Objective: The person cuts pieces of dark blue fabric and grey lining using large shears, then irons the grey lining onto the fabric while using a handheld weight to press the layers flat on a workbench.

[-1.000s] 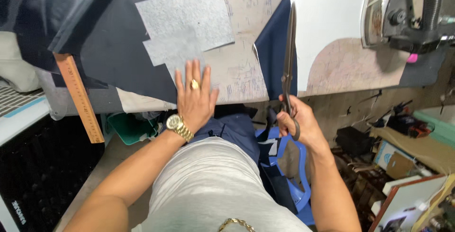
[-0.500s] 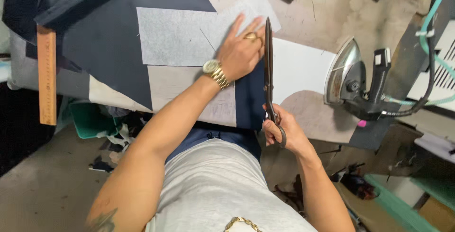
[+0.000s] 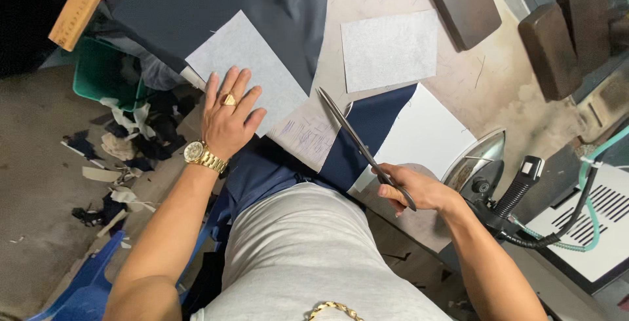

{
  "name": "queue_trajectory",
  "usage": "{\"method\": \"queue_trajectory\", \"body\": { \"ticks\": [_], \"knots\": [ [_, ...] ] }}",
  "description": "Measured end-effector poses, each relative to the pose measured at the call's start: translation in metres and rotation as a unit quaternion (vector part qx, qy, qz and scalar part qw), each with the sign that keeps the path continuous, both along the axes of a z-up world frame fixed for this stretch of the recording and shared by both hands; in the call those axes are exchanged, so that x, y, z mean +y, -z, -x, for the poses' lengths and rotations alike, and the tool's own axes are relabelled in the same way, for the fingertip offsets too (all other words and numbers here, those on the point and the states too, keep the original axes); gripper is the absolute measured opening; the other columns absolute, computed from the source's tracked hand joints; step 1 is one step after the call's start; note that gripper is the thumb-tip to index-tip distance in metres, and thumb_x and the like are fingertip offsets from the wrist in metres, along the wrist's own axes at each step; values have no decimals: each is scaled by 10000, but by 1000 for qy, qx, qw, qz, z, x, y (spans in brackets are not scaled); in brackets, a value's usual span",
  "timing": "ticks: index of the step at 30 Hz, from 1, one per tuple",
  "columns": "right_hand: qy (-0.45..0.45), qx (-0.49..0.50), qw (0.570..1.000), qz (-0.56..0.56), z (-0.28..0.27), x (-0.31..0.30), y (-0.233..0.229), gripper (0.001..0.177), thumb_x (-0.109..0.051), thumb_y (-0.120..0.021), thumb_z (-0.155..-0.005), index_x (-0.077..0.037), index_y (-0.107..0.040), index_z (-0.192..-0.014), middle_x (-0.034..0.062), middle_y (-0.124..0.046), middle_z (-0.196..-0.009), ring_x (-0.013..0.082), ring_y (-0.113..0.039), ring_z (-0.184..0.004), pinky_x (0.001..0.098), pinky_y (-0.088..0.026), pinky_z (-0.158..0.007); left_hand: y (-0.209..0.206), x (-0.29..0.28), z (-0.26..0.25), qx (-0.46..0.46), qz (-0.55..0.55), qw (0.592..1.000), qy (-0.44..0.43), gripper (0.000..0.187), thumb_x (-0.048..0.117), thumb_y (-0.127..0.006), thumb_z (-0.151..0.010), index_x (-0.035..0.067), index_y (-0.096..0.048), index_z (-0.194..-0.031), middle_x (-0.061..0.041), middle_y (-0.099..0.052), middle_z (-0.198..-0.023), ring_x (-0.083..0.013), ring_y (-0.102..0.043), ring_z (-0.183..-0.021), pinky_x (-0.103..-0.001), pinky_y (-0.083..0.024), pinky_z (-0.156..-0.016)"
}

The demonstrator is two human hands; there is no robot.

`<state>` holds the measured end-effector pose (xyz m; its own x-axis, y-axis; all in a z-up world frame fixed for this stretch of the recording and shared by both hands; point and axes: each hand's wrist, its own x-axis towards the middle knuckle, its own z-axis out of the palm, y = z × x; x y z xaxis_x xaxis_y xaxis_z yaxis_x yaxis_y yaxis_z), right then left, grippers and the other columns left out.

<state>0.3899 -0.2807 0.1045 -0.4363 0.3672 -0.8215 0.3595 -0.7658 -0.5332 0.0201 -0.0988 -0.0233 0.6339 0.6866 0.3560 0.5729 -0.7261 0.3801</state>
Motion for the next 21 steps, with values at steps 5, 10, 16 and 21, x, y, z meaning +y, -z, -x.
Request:
{"method": "queue_trajectory", "body": {
  "ticks": [5, 10, 16, 21],
  "knots": [
    [-49, 2, 999, -15, 10, 28, 1, 607, -609, -605, -906, -29, -600, -1086, 68, -665, -472, 195, -728, -466, 311, -601, -538, 10, -9, 3, -30, 11, 999, -18, 406, 359, -704, -1001, 89, -719, -1304, -188, -594, -1491, -366, -505, -1414, -584, -287, -1189],
    [-57, -24, 998, -5, 24, 37, 20, 660, -567, -678, -891, 1, -569, -1210, 73, -669, -516, 190, -714, -489, 290, -573, -528, 10, -8, 3, -55, 16, 998, -12, 367, 329, -681, -1027, 72, -734, -1284, -198, -585, -1502, -366, -503, -1416, -581, -267, -1192],
    [-42, -49, 998, -20, 36, 36, 32, 745, -530, -759, -857, 4, -534, -1327, 113, -696, -596, 202, -733, -549, 314, -596, -555, 10, -7, 3, -62, 27, 998, -12, 367, 303, -702, -1015, 64, -724, -1292, -195, -561, -1527, -364, -478, -1438, -583, -240, -1200],
    [-30, -43, 998, -16, 42, 31, 39, 781, -476, -778, -867, 35, -485, -1380, 129, -681, -646, 204, -707, -551, 312, -579, -551, 10, -8, 2, -65, 34, 997, -12, 370, 292, -720, -1008, 59, -720, -1295, -197, -552, -1537, -366, -462, -1452, -583, -222, -1202]
  ]
}}
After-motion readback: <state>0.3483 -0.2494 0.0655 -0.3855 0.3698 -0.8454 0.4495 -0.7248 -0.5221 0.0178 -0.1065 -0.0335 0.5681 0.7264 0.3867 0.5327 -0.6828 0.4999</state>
